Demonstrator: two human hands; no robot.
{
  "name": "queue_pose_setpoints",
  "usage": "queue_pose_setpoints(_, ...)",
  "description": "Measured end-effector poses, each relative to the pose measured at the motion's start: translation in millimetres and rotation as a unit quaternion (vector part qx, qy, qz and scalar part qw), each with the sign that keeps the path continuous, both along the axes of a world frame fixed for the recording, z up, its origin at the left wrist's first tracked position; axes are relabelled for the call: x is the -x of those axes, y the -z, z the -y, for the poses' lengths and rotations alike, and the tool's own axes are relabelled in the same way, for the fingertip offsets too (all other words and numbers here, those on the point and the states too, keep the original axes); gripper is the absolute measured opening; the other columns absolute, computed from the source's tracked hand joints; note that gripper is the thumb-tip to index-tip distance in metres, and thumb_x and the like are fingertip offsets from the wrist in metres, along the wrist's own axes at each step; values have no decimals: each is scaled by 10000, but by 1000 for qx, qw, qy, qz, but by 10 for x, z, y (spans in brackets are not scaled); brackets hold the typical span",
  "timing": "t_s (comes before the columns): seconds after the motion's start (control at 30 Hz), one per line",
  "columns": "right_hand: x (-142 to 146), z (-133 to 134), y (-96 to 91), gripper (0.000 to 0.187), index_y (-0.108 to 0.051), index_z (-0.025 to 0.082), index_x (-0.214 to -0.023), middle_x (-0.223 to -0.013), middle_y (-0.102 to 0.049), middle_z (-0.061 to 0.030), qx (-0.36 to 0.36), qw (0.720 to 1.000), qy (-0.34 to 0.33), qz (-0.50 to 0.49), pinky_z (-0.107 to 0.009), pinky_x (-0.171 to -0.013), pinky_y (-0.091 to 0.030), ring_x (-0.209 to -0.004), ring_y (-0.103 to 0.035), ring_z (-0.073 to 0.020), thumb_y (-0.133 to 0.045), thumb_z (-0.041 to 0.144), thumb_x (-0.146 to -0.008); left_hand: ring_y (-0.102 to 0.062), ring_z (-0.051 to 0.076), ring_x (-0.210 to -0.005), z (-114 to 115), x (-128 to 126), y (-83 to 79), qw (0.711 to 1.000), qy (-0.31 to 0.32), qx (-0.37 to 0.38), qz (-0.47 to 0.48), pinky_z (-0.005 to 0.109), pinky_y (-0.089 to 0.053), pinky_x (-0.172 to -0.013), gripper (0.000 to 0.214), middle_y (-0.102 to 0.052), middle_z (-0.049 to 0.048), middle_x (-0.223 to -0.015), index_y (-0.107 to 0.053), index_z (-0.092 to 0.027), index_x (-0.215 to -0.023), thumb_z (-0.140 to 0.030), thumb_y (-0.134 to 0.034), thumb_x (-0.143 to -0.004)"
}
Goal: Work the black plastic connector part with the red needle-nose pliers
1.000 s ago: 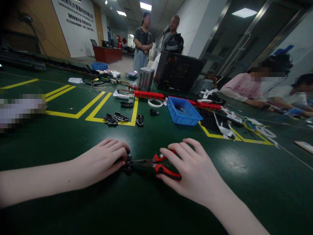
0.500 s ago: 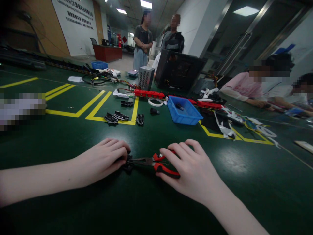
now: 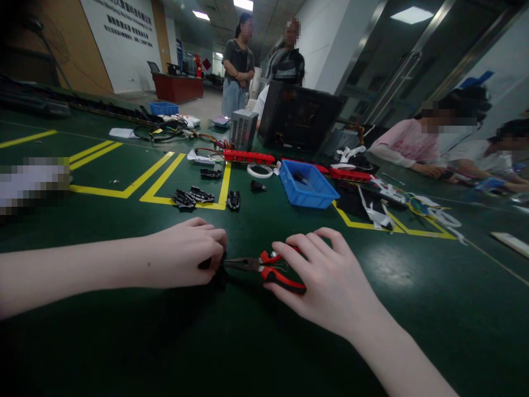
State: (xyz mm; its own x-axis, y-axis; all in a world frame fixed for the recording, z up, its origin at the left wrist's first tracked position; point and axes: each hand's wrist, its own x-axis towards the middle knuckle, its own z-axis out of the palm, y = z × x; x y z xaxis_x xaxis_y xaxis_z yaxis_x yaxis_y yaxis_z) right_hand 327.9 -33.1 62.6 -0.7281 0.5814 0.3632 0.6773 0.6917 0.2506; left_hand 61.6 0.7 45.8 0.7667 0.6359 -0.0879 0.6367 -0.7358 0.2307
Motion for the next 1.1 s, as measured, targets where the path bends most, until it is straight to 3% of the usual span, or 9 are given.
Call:
queue_pose_setpoints(0.27, -15, 32, -43, 377, -660, 173, -1104, -1003, -686, -88, 8, 1000, -3, -7, -438, -913, -359, -884, -628, -241, -632, 437, -836, -559, 210, -1090, 201, 176, 176, 994, -9, 29, 109, 397, -396, -991, 141, -597, 9, -1163, -662, -226, -963, -137, -565, -913)
queue_pose_setpoints(0.53, 28, 70, -39, 364, -666, 188, -1106, -995, -681, -77, 48, 999, -13, -4, -434, -913, -371, -894, -625, -238, -627, 435, -841, -545, 219, -1129, 268, 256, 317, 980, -28, 55, 188, 401, -432, -983, 195, -579, 33, -1212, -650, -219, -1004, -93, -523, -926)
queue_pose_setpoints(0.8, 32, 95, -40, 364, -653, 187, -1141, -1019, -677, -97, 8, 999, -6, 41, -420, -835, -389, -897, -623, -260, -657, 363, -822, -551, 218, -1109, 250, 256, 354, 977, -17, 53, 204, 387, -442, -948, 186, -590, 40, -1193, -645, -206, -1001, -97, -514, -928)
queue_pose_setpoints(1.1, 62, 198, -163, 317, -623, 191, -1168, -1053, -660, -120, -43, 996, -19, 73, -449, -825, -380, -906, -605, -286, -544, 293, -878, -547, 214, -1100, 279, 221, 353, 980, -3, 28, 199, 373, -430, -938, 187, -587, 44, -1206, -633, -205, -1023, -104, -498, -942)
